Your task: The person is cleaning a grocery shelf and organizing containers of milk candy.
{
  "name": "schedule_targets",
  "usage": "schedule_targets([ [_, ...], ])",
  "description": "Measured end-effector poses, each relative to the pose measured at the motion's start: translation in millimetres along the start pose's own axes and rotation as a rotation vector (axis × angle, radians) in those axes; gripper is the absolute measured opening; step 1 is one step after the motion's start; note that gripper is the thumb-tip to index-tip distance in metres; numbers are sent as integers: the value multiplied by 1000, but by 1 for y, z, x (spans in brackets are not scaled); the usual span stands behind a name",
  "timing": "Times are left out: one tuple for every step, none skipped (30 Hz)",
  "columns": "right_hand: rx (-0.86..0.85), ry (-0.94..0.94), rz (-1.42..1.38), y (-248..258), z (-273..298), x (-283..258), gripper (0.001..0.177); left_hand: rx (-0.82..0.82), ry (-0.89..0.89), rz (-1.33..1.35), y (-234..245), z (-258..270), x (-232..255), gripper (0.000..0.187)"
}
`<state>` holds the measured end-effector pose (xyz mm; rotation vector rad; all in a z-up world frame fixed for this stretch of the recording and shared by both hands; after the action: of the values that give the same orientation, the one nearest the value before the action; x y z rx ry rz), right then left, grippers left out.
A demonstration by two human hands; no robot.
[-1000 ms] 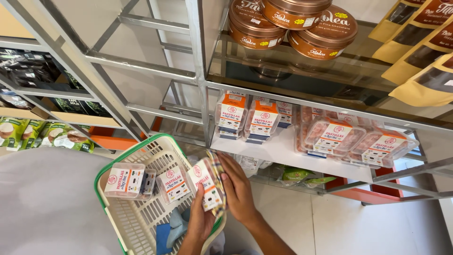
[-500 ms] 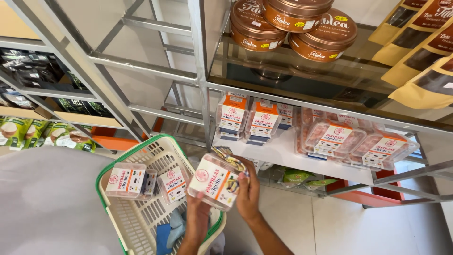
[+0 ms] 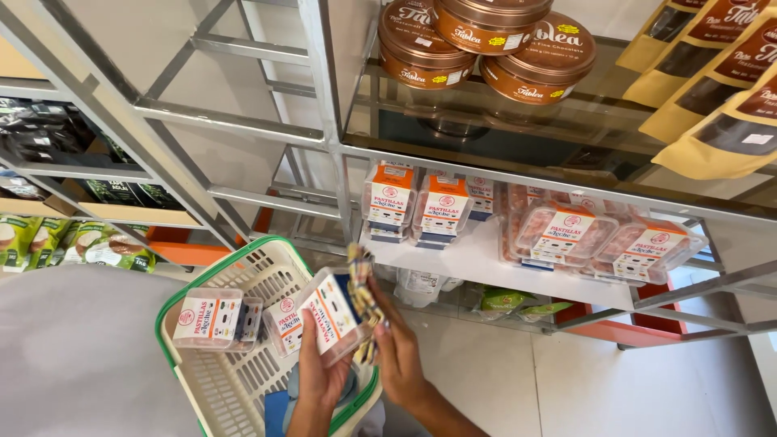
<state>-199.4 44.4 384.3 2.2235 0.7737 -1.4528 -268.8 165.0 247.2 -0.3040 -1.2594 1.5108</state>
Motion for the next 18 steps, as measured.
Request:
schedule_targets([
  [-2,0,0,0,4,-3,48,0,-1,2,0,-1,0,58],
  [-25,74,63,-3,10,-11,46,-37,-1,47,-2,-1,1,60],
  [-49,147,126,-6,16,-19,44,-75,-1,91,-4,-1,2,62],
  [-51,151,124,-4,22,-15,44,-77,-5,92,-2,-3,2,62],
  [-57,211,149,-3,29,-14,42,-128,28,150,-4,-4,0,61],
  [-60,268,174,-2,38,-14,40,-176,64,207,-5,-4,-2,60],
  [-61,268,172,0,37,-8,40,-176,63,207,-1,-6,-2,60],
  [-24,279,109,5,38,-4,39,-321,86,185,-7,-5,-4,58],
  [14,289,46,11,39,1,39,-467,107,165,-11,-2,-7,57],
  [15,288,46,13,32,3,39,-465,109,163,-23,3,-6,57],
  [83,180,-106,21,24,13,40,-423,111,179,-32,7,-5,54],
  [149,69,-259,26,18,23,41,-377,111,197,-40,13,-4,52],
  [148,63,-261,20,11,26,41,-371,110,197,-19,3,-15,52],
  [132,26,-269,14,4,31,41,-356,98,187,2,-8,-25,50],
  [116,-12,-277,8,-4,35,42,-341,86,177,22,-18,-35,48],
  [117,-10,-275,4,-5,27,42,-344,88,177,27,-19,-40,48],
  [46,57,-145,-4,-7,12,41,-242,101,199,39,-22,-47,46],
  [-28,130,-18,-13,-11,-2,42,-144,110,219,49,-26,-51,45],
])
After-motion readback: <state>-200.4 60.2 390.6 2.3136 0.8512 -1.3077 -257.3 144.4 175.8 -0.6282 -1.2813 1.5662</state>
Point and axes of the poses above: each hand's wrist, its own z-axis away from the middle knuckle, its own y-axis out of the back of the hand, x = y × z, the point moved 7 cm from there along -z, towards the middle knuckle, and after that the axes turned 1 degree about -x, right-handed, at the moved point
